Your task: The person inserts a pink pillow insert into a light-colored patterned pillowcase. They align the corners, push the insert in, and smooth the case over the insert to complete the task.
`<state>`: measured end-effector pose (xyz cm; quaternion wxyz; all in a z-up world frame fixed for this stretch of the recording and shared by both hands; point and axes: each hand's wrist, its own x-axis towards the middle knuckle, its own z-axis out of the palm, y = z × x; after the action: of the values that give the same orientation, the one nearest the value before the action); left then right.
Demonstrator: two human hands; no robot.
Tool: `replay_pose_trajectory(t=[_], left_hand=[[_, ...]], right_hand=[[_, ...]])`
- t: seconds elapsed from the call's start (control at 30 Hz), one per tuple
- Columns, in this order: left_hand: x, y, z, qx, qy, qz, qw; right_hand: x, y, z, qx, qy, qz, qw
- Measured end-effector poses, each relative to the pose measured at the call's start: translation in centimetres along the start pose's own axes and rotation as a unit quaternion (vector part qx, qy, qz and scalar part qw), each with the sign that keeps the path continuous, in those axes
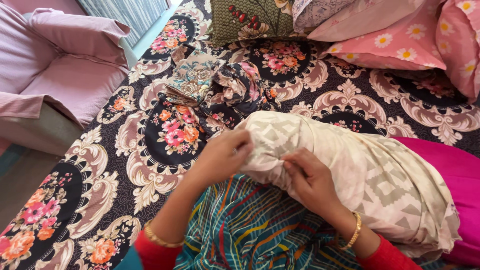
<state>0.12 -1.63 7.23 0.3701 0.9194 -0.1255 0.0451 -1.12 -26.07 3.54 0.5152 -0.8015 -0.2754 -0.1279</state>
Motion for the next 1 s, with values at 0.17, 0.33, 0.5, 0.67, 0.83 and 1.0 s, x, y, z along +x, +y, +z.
replay_pose_trajectory(t=[0.17, 0.33, 0.5, 0.67, 0.83, 1.0], left_hand=[[-3.6, -6.3, -0.6, -0.434, -0.056, 0.01, 0.899], [-4.4, -6.3, 2.9, -0.362, 0.058, 0.118, 0.923], [-2.7, -6.0, 4.4, -0.436, 0.061, 0.152, 0.885], [-2.1, -5.5, 4.8, -0.393, 0.103, 0.151, 0.901], [-2.0, -3.0, 3.1, -0.17, 0.164, 0.201, 0.951], [-1.4, -1.5, 2.6, -0.094, 0.239, 0.179, 0.95]], right_hand=[[0.1, 0.3, -0.5, 0.027, -0.008, 0.042, 0.999], [0.8, -2.9, -1.0, -0.137, 0.038, -0.133, 0.981], [2.2, -4.2, -0.2, -0.217, 0.026, -0.206, 0.954], [3.0, -2.2, 0.6, -0.124, 0.016, -0.141, 0.982], [2.5, -1.7, 0.8, -0.018, 0.027, -0.046, 0.998], [1.2, -2.6, 0.2, -0.217, 0.115, -0.164, 0.955]])
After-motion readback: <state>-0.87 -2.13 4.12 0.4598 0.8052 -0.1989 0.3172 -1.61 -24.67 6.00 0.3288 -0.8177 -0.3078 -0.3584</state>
